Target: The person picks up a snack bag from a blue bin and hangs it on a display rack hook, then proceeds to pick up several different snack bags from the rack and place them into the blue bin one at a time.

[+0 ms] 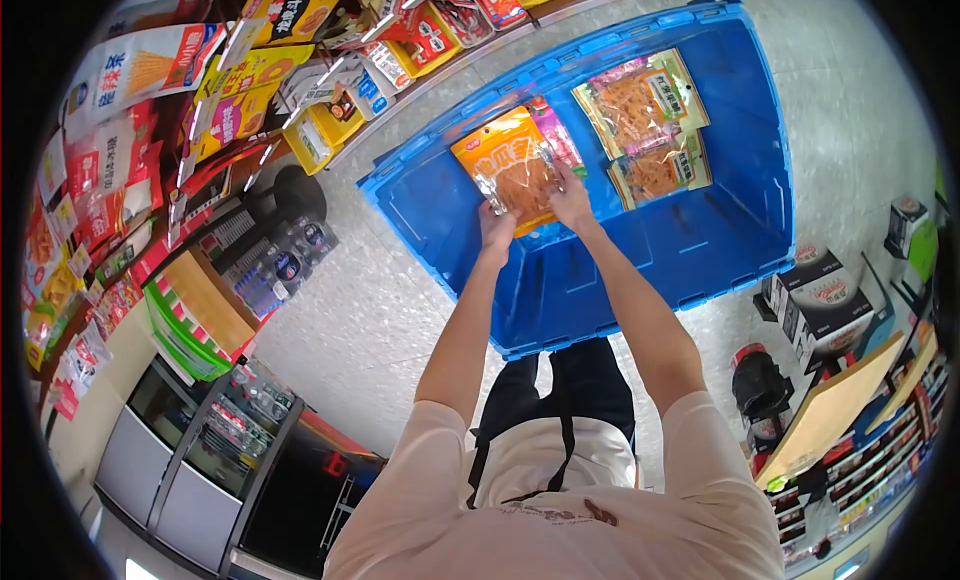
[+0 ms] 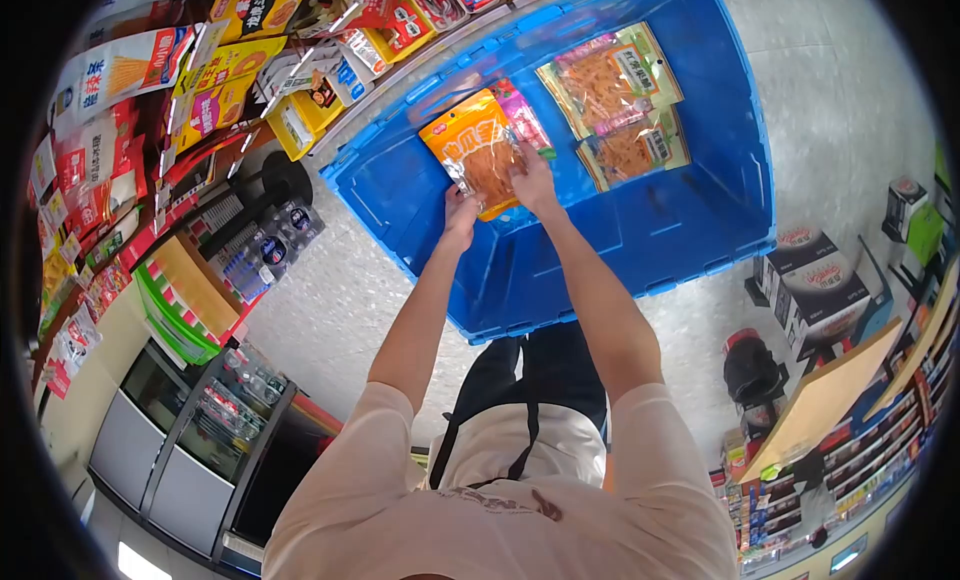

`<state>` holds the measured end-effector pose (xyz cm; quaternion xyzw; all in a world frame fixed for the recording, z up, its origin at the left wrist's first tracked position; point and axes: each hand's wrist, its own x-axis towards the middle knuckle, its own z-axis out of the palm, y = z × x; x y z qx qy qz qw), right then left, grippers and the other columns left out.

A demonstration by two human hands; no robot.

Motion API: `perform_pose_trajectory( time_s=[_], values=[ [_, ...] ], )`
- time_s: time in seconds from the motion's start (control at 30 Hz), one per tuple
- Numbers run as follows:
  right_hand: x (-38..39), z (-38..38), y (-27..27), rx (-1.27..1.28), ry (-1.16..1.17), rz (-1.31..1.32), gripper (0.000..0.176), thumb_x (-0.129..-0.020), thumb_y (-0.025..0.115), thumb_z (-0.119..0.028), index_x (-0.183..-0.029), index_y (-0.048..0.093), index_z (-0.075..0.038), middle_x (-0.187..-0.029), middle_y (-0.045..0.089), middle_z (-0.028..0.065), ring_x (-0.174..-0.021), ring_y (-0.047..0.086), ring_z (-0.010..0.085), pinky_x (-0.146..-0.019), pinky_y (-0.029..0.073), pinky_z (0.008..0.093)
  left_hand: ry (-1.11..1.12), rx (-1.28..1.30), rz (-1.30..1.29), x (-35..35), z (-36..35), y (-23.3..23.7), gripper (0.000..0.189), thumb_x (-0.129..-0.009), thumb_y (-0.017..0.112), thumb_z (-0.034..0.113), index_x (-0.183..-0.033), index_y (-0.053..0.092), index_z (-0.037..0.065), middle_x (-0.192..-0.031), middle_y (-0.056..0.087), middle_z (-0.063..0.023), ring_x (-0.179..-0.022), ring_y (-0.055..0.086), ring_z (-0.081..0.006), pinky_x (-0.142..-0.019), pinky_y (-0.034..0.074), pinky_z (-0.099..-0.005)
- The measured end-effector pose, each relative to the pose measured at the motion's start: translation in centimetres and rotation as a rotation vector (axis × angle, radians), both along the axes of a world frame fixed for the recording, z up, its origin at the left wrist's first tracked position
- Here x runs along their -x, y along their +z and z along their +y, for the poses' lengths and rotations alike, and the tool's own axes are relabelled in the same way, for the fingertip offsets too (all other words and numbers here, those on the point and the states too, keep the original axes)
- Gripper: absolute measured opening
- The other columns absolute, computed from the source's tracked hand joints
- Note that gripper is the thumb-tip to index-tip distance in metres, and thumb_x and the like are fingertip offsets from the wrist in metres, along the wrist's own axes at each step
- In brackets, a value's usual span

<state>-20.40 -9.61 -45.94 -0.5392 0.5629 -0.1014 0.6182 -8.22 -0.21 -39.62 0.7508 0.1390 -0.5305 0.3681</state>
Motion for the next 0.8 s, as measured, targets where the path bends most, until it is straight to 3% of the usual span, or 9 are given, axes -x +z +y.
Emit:
perform_pose_trajectory(
  time_s=[0.07,0.17,0.33,0.4,0.43,0.57,0.6,0.73,0.8],
  values=[
    [0.4,0.0,-0.1,-0.021,0.034,0.035,0.058,-0.085,0.063,-0.009,-0.140,0.047,-0.003,-0.136,0.051,0.0244,-0.124,0.054,0.0377,-0.103,0.045,0.0408,-0.210,-0.209,-0.252,0.9,-0.1,0.2,0.085,-0.078,0.074,0.014,-0.145,0.024,-0.001,-0.133,0.050,-0.0181,-0.120,0.052,-0.0278,-0.100,0.045,-0.0368],
    [0.1,-1.7,5.1,0.005,0.064,0.095,0.058,-0.085,0.063,-0.010,-0.141,0.047,-0.004,-0.133,0.052,0.0248,-0.122,0.055,0.0380,-0.103,0.045,0.0409,-0.261,-0.082,-0.292,1.9,-0.4,3.3,0.091,-0.077,0.077,0.018,-0.147,0.022,-0.003,-0.137,0.047,-0.0209,-0.124,0.049,-0.0305,-0.105,0.041,-0.0369],
    [2.3,0.0,3.2,0.246,0.231,0.070,0.051,-0.091,0.054,-0.007,-0.141,0.046,-0.001,-0.142,0.049,0.0233,-0.132,0.047,0.0342,-0.108,0.038,0.0396,-0.176,0.312,-0.327,4.0,0.2,14.0,0.057,-0.080,0.072,0.009,-0.130,0.047,0.000,-0.123,0.055,-0.0148,-0.115,0.054,-0.0245,-0.097,0.046,-0.0364],
    [2.2,0.0,8.6,0.348,0.337,0.173,0.055,-0.092,0.057,-0.020,-0.142,0.043,-0.002,-0.142,0.048,0.0234,-0.134,0.042,0.0390,-0.114,0.028,0.0466,-0.134,0.472,-0.272,4.7,1.4,17.4,0.043,-0.085,0.071,0.010,-0.123,0.053,0.001,-0.118,0.056,-0.0102,-0.109,0.055,-0.0179,-0.091,0.049,-0.0328],
    [2.2,0.1,11.7,0.312,0.347,0.137,0.055,-0.092,0.058,-0.023,-0.141,0.044,-0.001,-0.141,0.048,0.0250,-0.133,0.040,0.0432,-0.114,0.029,0.0471,-0.265,0.472,-0.343,4.8,2.8,18.4,0.039,-0.087,0.071,0.011,-0.121,0.055,0.002,-0.113,0.059,-0.0085,-0.105,0.057,-0.0173,-0.090,0.050,-0.0325],
    [1.7,3.0,18.0,0.385,0.192,0.064,0.045,-0.090,0.061,-0.015,-0.130,0.050,0.002,-0.122,0.056,0.0273,-0.118,0.046,0.0443,-0.104,0.038,0.0473,-0.096,0.493,-0.171,5.5,8.8,20.2,0.036,-0.088,0.074,0.017,-0.118,0.059,0.002,-0.103,0.067,-0.0084,-0.095,0.065,-0.0167,-0.082,0.053,-0.0302],
    [1.6,3.7,18.8,0.446,0.223,0.064,0.041,-0.089,0.063,-0.015,-0.124,0.053,0.002,-0.119,0.059,0.0243,-0.114,0.052,0.0395,-0.094,0.047,0.0444,-0.085,0.530,-0.201,4.5,9.5,21.8,0.036,-0.088,0.074,0.017,-0.118,0.059,0.002,-0.103,0.067,-0.0084,-0.095,0.065,-0.0167,-0.082,0.053,-0.0302],
    [0.5,6.9,24.7,0.417,0.115,-0.043,0.036,-0.090,0.065,-0.017,-0.119,0.054,0.002,-0.112,0.064,0.0211,-0.101,0.062,0.0325,-0.079,0.053,0.0395,-0.108,0.563,-0.115,-0.1,13.4,26.3,0.024,-0.089,0.070,0.014,-0.109,0.064,0.003,-0.095,0.068,-0.0060,-0.088,0.065,-0.0135,-0.078,0.052,-0.0264],
    [0.2,9.2,27.3,0.391,0.059,-0.115,0.030,-0.090,0.066,-0.018,-0.112,0.058,0.002,-0.098,0.069,0.0173,-0.083,0.068,0.0246,-0.067,0.054,0.0339,-0.045,0.598,-0.115,-2.0,14.9,27.3,0.016,-0.090,0.066,0.012,-0.104,0.066,0.003,-0.090,0.068,-0.0044,-0.079,0.063,-0.0113,-0.071,0.051,-0.0249]
  ],
)
